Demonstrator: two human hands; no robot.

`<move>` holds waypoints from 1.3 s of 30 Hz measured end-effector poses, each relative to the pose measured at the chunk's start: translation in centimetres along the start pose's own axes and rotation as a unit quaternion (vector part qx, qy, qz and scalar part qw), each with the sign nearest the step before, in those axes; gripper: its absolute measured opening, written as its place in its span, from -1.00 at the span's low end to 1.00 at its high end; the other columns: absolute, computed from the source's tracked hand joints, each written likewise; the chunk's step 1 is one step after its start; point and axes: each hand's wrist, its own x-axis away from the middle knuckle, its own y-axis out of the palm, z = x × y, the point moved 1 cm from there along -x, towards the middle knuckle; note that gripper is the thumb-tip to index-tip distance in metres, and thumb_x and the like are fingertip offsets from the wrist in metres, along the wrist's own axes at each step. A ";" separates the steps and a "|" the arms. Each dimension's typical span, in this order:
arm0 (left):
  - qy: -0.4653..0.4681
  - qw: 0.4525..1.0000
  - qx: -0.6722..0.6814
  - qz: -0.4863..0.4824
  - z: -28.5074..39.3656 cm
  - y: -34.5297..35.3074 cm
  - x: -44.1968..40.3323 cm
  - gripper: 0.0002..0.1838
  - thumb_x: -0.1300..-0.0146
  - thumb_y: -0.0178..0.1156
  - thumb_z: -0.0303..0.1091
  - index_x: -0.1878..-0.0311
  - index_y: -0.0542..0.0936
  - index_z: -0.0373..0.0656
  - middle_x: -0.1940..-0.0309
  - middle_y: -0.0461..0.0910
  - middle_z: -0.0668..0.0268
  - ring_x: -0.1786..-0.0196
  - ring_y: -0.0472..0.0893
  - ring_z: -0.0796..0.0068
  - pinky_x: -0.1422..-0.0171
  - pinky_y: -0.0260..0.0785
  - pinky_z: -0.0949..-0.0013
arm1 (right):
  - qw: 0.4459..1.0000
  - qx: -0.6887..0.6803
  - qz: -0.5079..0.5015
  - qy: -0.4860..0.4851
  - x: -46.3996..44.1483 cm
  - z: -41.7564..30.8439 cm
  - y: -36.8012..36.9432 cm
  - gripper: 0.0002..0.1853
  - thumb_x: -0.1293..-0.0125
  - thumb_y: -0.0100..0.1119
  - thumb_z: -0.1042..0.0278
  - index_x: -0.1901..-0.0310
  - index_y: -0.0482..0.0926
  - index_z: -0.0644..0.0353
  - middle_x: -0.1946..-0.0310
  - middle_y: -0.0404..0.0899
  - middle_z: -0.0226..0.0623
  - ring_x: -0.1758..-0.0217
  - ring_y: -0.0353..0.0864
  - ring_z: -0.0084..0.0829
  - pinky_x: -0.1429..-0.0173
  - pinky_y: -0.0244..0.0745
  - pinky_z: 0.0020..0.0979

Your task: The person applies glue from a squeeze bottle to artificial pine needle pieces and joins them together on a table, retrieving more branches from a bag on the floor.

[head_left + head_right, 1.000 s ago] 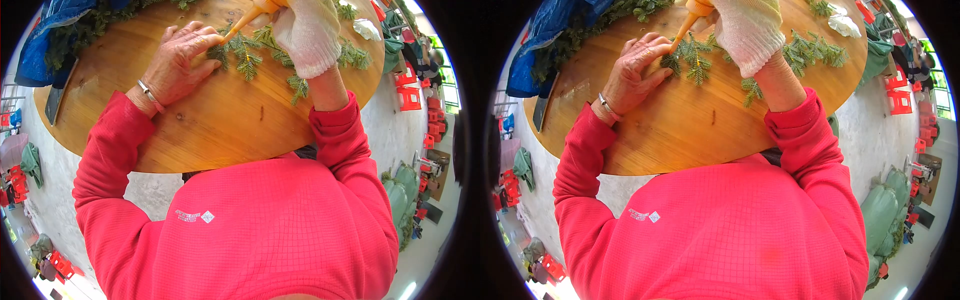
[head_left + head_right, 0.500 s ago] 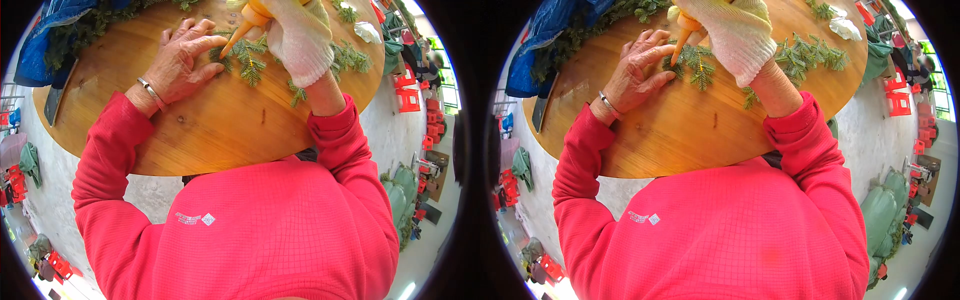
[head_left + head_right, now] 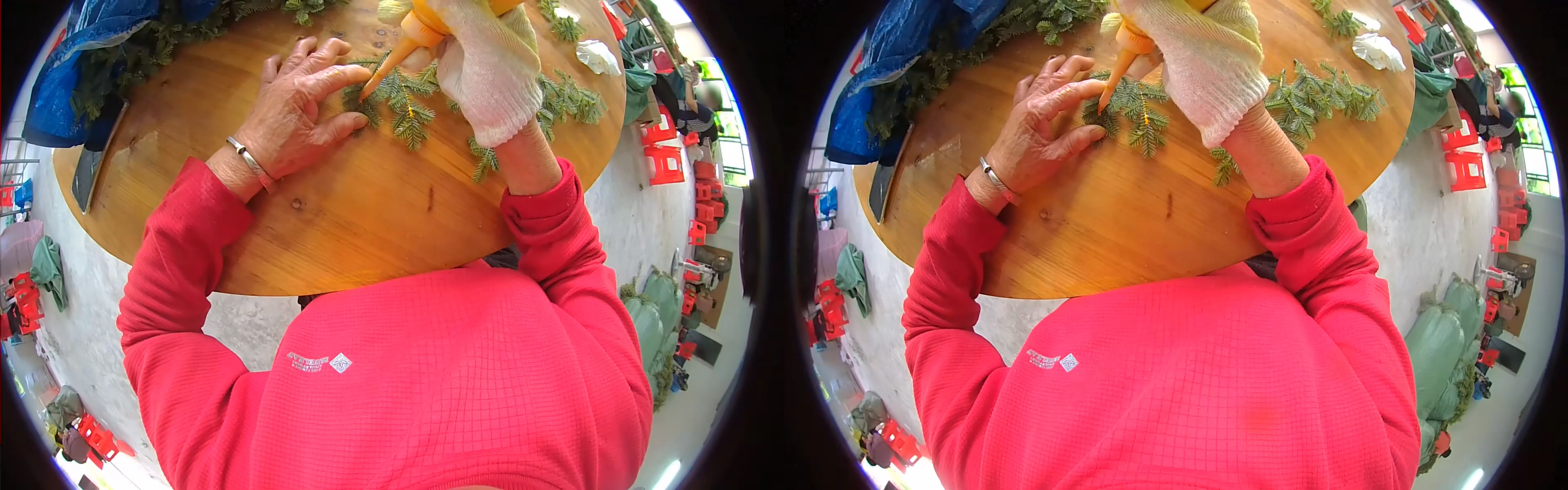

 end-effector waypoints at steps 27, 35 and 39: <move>-0.006 0.999 -0.017 -0.033 0.4 -0.6 -0.2 -0.43 -0.10 0.42 -0.23 -0.23 0.55 0.00 -0.35 0.43 0.15 -0.49 0.25 0.06 -0.49 -0.02 0.04 | 0.999 0.001 -0.003 -0.044 -1.0 -0.2 -1.0 -0.89 -0.48 0.09 0.38 0.14 0.46 0.23 0.47 0.50 -0.40 0.56 0.46 -0.59 0.54 0.51 -0.51; 0.011 1.000 0.002 0.008 0.1 -0.1 -0.1 -0.42 -0.03 0.47 -0.17 -0.18 0.58 0.10 -0.25 0.48 0.27 -0.42 0.30 0.03 -0.41 0.05 -0.06 | 0.996 0.007 0.049 -0.073 -1.5 -0.2 -1.0 -0.90 -0.46 0.12 0.44 0.09 0.48 0.26 0.42 0.50 -0.42 0.52 0.45 -0.62 0.48 0.51 -0.53; 0.001 1.000 -0.006 -0.021 0.4 -0.6 -0.2 -0.44 -0.08 0.44 -0.19 -0.20 0.57 0.00 -0.31 0.45 0.17 -0.45 0.28 0.06 -0.46 0.02 0.02 | 0.994 -0.019 0.065 -0.091 -1.9 0.2 -1.8 -0.91 -0.44 0.14 0.47 0.10 0.50 0.27 0.43 0.49 -0.42 0.53 0.42 -0.63 0.45 0.49 -0.56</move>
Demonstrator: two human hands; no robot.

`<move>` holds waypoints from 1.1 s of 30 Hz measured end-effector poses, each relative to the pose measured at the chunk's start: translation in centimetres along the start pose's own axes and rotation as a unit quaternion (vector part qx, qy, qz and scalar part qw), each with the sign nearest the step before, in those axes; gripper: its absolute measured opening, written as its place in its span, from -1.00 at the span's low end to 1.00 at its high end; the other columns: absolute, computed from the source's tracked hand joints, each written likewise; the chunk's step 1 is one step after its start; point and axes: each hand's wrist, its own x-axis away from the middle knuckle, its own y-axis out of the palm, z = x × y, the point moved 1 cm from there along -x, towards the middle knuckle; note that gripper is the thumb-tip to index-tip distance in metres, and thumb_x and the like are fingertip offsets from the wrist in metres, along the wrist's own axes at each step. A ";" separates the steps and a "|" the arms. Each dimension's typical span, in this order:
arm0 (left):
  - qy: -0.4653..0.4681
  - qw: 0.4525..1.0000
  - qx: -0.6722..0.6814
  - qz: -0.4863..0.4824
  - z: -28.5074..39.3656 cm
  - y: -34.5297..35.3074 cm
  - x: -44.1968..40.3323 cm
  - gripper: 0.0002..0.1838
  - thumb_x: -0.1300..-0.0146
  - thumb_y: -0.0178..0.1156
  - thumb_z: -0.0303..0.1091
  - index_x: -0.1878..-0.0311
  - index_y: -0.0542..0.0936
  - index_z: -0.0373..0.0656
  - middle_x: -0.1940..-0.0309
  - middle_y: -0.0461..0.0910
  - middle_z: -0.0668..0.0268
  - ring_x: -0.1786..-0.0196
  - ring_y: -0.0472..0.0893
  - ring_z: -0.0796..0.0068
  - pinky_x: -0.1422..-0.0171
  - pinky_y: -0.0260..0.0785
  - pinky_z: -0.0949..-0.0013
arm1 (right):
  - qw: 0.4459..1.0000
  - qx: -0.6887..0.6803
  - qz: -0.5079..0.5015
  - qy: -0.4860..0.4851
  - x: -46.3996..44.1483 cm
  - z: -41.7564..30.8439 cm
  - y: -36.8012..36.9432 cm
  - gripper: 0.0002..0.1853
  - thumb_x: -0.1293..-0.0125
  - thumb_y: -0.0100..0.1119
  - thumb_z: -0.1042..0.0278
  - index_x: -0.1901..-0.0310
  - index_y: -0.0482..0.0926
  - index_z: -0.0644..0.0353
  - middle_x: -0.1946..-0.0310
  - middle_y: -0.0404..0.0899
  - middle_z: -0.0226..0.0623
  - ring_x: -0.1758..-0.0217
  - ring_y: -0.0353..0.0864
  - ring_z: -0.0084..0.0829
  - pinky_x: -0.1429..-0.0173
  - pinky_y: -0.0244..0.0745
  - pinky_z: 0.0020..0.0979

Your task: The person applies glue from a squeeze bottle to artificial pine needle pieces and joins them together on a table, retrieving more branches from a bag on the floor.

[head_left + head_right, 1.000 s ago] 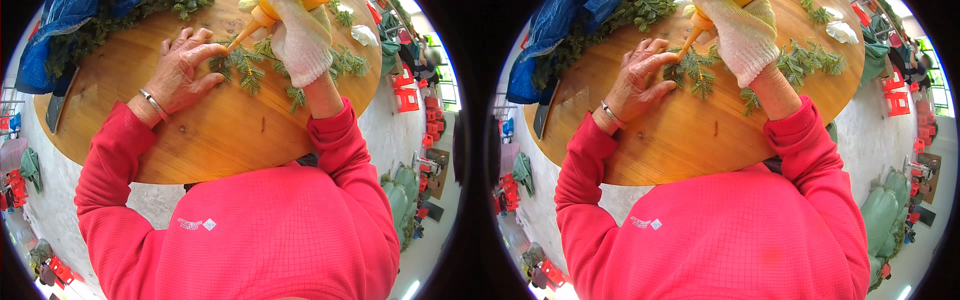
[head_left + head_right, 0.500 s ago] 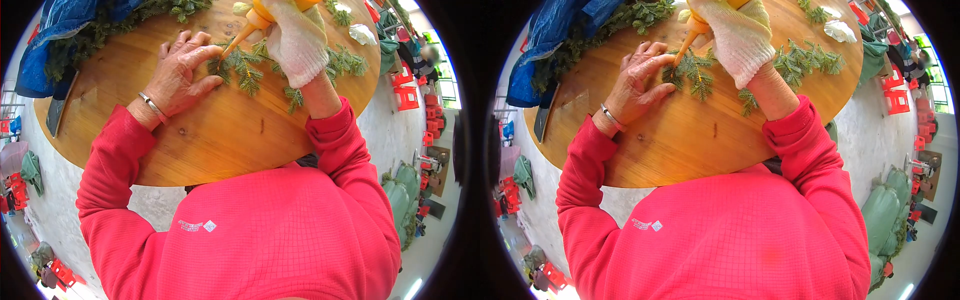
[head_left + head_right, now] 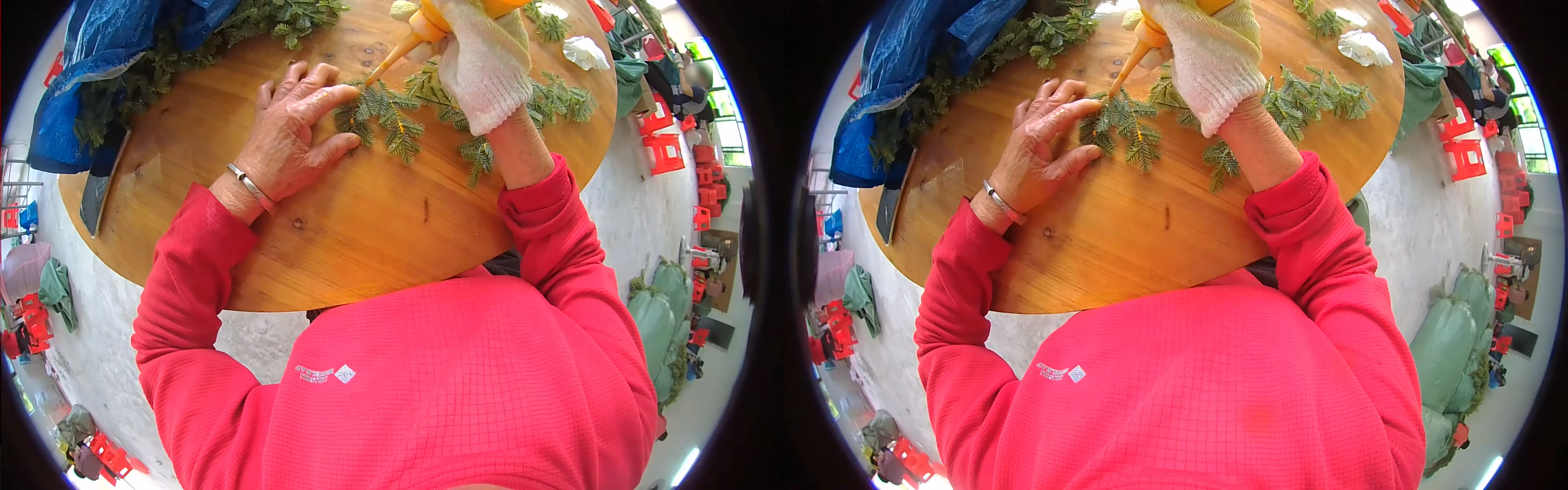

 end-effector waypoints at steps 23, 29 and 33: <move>0.003 1.000 0.007 0.015 -0.2 0.3 0.0 -0.43 -0.04 0.47 -0.17 -0.17 0.58 0.06 -0.25 0.47 0.24 -0.40 0.30 0.05 -0.42 0.04 -0.03 | 1.000 -0.016 -0.008 -0.005 -0.4 0.2 -0.9 -0.94 -0.43 0.15 0.52 0.13 0.49 0.25 0.40 0.53 -0.39 0.51 0.42 -0.64 0.47 0.40 -0.57; -0.006 1.000 -0.005 -0.019 0.3 -0.3 -0.1 -0.44 -0.08 0.43 -0.24 -0.19 0.57 -0.05 -0.33 0.43 0.15 -0.45 0.28 0.04 -0.47 0.03 0.05 | 1.000 0.003 -0.012 -0.004 -0.1 -0.2 -0.4 -0.97 -0.43 0.14 0.54 0.16 0.50 0.24 0.42 0.51 -0.41 0.54 0.40 -0.64 0.46 0.40 -0.57; -0.012 1.000 -0.005 -0.025 0.4 -0.4 -0.2 -0.43 -0.07 0.44 -0.26 -0.20 0.56 -0.04 -0.33 0.43 0.15 -0.46 0.26 0.03 -0.48 0.02 0.04 | 0.999 -0.015 0.000 -0.028 -0.6 -0.2 -1.0 -0.98 -0.43 0.13 0.54 0.19 0.49 0.23 0.46 0.46 -0.46 0.56 0.35 -0.64 0.36 0.44 -0.54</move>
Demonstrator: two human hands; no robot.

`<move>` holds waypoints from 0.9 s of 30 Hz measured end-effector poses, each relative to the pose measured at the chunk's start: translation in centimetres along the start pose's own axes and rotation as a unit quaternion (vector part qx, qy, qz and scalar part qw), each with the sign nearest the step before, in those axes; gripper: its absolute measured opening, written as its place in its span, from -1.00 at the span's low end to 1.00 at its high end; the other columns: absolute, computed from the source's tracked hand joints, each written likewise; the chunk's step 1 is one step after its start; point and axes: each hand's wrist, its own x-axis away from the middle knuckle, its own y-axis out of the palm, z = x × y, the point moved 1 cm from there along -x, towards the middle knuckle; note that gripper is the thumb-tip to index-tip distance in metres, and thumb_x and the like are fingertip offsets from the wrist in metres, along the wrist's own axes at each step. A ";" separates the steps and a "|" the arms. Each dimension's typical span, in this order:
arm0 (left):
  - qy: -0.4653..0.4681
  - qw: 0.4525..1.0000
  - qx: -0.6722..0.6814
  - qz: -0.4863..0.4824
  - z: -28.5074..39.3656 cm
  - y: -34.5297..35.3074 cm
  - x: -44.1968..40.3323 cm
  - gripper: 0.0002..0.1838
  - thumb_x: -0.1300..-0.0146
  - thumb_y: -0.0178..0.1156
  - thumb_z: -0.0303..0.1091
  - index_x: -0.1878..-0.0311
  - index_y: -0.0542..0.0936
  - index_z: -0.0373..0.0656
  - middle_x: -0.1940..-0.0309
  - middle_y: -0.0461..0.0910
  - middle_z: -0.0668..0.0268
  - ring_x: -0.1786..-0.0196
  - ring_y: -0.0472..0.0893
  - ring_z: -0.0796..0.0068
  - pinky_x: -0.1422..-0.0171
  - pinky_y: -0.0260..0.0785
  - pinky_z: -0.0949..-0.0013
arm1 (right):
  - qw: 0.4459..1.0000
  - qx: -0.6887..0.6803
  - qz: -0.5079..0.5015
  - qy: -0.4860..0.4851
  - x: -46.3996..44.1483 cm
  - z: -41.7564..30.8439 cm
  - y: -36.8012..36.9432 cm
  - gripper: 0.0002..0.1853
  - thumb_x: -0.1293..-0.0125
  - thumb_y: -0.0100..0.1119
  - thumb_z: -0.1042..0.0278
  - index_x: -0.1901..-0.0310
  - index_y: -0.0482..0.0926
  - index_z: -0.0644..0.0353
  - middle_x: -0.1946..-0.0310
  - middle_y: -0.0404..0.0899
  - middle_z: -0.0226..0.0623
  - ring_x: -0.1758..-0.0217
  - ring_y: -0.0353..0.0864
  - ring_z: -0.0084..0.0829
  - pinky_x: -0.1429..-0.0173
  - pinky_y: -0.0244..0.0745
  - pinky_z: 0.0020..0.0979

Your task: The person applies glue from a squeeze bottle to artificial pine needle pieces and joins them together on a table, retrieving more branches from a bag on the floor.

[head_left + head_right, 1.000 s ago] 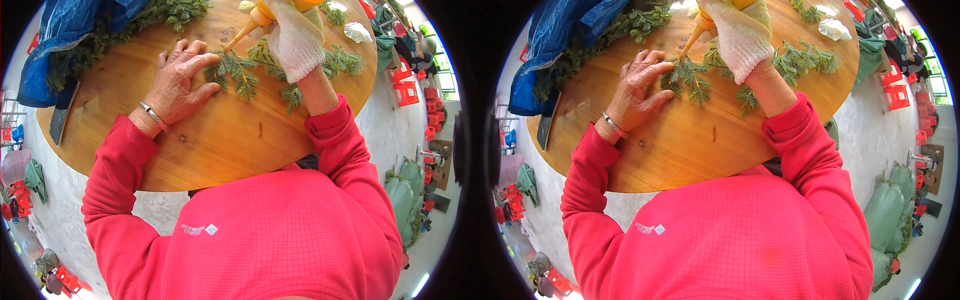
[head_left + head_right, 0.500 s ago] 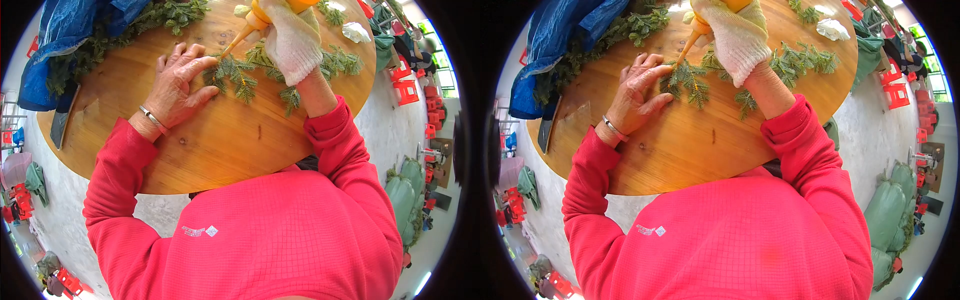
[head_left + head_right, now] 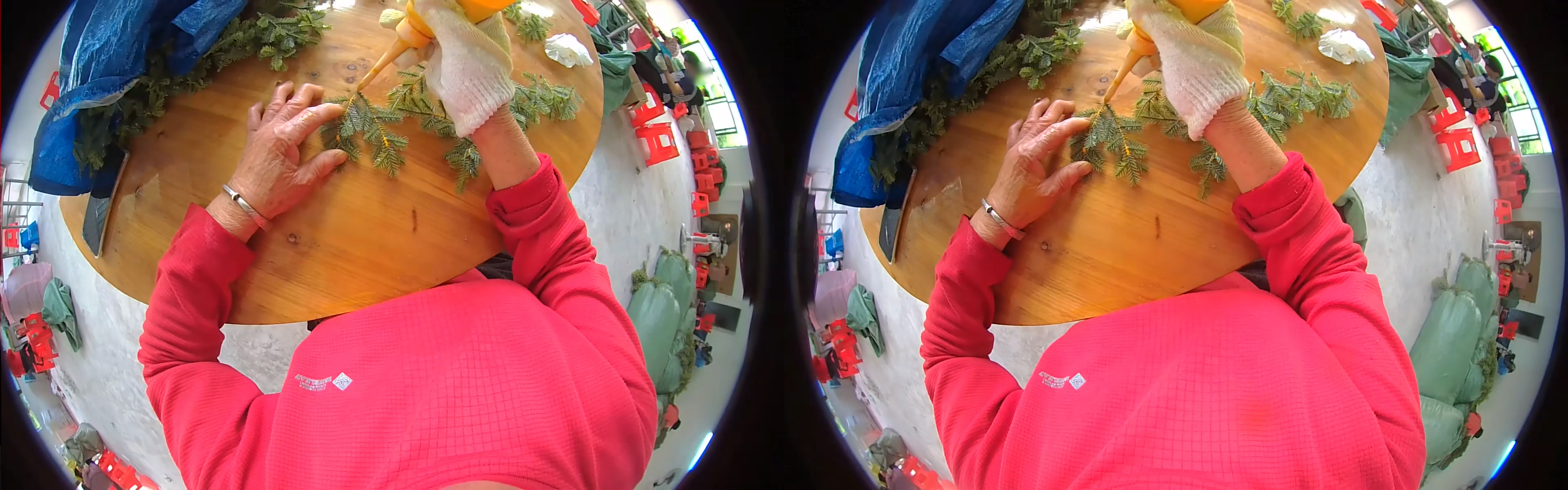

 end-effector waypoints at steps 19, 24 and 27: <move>-0.016 1.000 0.000 0.021 -0.7 0.9 0.5 -0.42 -0.05 0.40 -0.33 -0.22 0.57 -0.09 -0.34 0.42 0.14 -0.51 0.21 0.03 -0.52 -0.04 0.07 | 0.931 0.360 -0.040 -0.047 -0.9 -11.4 0.6 -0.88 -0.47 0.10 0.26 0.16 0.53 0.10 0.40 0.55 -0.43 0.40 0.55 -0.49 0.45 0.46 -0.41; -0.022 0.999 -0.016 0.029 -0.7 1.1 0.6 -0.40 -0.05 0.40 -0.32 -0.24 0.57 -0.08 -0.38 0.40 0.13 -0.53 0.19 0.02 -0.53 -0.05 0.07 | 0.523 0.817 -0.127 -0.209 -4.0 -13.6 0.5 -0.87 -0.37 0.17 0.26 0.14 0.58 0.09 0.36 0.61 -0.34 0.31 0.62 -0.36 0.32 0.48 -0.28; -0.026 0.999 -0.011 0.026 -0.2 0.8 0.5 -0.41 -0.05 0.41 -0.31 -0.22 0.57 -0.08 -0.37 0.40 0.14 -0.52 0.21 0.01 -0.52 -0.04 0.05 | 0.312 0.906 -0.162 -0.238 -6.0 -11.8 -0.1 -0.84 -0.32 0.22 0.26 0.13 0.61 0.08 0.34 0.65 -0.29 0.25 0.66 -0.29 0.23 0.49 -0.19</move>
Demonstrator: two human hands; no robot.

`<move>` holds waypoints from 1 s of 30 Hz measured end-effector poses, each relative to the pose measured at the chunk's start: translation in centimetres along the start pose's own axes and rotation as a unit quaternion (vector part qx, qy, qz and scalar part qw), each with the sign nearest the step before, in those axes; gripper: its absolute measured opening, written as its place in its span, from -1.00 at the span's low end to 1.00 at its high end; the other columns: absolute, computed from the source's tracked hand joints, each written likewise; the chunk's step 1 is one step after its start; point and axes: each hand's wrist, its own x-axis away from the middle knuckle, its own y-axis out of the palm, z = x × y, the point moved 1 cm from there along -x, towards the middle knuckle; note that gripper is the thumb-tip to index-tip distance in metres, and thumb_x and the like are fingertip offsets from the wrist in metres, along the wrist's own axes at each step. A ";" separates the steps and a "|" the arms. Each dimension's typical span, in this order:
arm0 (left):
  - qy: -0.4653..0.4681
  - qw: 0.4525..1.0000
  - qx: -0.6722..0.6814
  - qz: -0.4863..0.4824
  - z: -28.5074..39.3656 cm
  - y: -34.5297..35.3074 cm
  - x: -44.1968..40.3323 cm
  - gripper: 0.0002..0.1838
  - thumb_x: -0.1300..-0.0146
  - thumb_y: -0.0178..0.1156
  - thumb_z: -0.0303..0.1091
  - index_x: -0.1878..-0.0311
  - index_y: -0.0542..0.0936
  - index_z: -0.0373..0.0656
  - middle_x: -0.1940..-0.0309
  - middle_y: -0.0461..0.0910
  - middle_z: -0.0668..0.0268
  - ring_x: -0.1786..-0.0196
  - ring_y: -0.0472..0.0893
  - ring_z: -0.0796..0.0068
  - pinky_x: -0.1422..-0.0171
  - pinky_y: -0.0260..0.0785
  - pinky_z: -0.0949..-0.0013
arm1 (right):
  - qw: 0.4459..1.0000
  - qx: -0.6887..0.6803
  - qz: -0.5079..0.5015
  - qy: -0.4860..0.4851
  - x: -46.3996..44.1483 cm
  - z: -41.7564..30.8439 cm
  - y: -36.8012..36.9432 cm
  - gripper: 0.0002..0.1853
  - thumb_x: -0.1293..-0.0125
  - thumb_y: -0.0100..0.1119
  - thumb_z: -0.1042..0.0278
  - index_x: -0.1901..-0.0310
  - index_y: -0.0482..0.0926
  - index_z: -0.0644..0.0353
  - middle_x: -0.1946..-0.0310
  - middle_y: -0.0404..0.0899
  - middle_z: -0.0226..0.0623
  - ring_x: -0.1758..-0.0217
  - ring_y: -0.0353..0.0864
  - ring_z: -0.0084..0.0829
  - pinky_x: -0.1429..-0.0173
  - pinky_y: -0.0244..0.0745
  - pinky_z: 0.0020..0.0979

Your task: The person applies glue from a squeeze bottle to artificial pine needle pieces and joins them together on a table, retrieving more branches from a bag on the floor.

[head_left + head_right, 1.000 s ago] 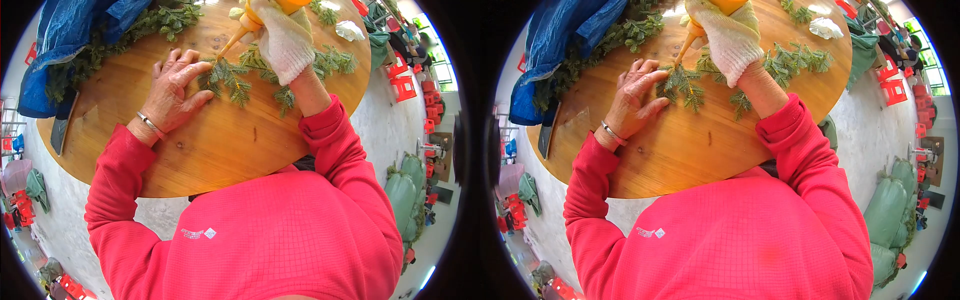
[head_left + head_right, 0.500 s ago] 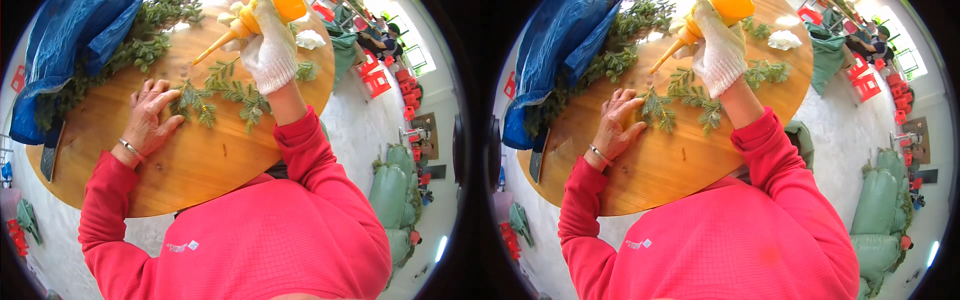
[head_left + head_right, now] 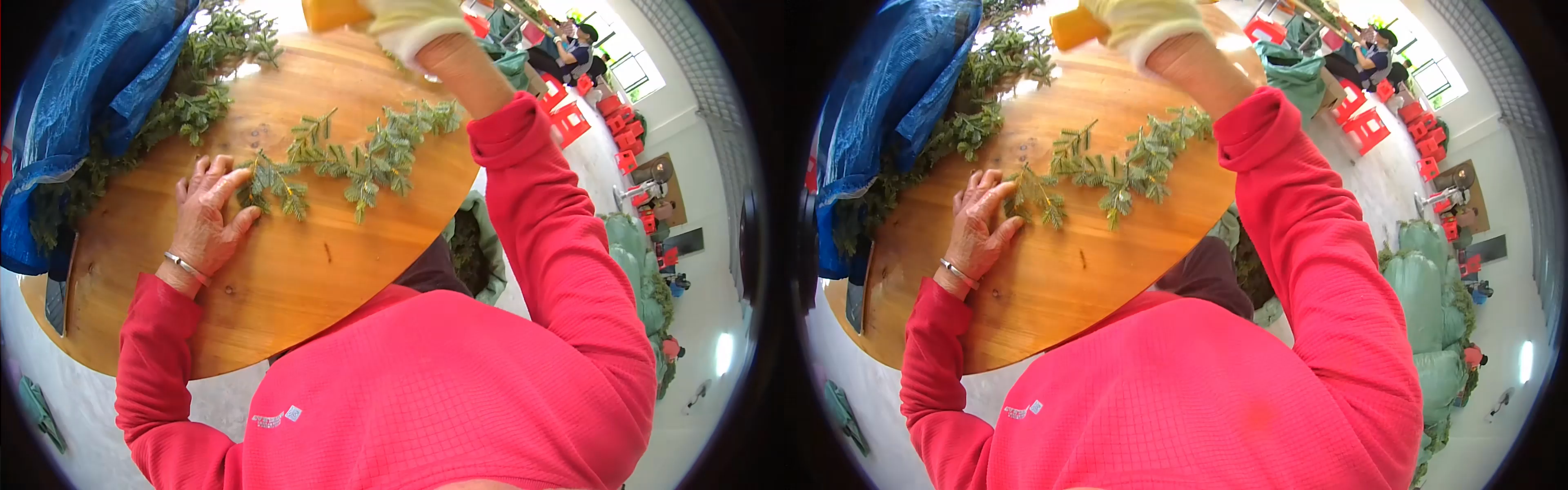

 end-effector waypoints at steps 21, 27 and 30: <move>-0.003 1.000 -0.001 0.008 0.5 -0.1 0.2 -0.44 -0.08 0.40 -0.24 -0.20 0.57 -0.05 -0.32 0.42 0.12 -0.46 0.25 0.00 -0.46 0.02 -0.04 | 0.975 0.114 -0.083 -0.170 -1.4 -3.6 7.1 -0.78 -0.29 0.12 0.28 0.08 0.65 0.06 -0.05 0.63 -0.20 -0.27 0.49 -0.17 -0.32 0.33 -0.10; 0.010 1.000 -0.015 0.011 -0.2 0.2 0.2 -0.45 -0.10 0.38 -0.28 -0.21 0.57 -0.09 -0.36 0.40 0.08 -0.48 0.24 0.00 -0.49 0.02 0.02 | 0.982 -0.018 0.008 -0.187 0.6 -2.4 3.9 -0.72 -0.27 0.19 0.21 0.04 0.65 0.09 0.09 0.70 -0.26 -0.17 0.57 -0.25 -0.24 0.40 -0.19; 0.018 1.000 -0.013 0.010 0.0 0.0 0.1 -0.43 -0.11 0.35 -0.30 -0.24 0.54 -0.13 -0.39 0.37 0.06 -0.49 0.25 0.01 -0.51 0.03 0.06 | 0.979 -0.152 0.055 -0.121 4.6 0.9 0.9 -0.53 -0.24 0.29 0.08 -0.12 0.58 0.14 0.00 0.65 -0.07 -0.15 0.60 -0.17 -0.19 0.48 -0.23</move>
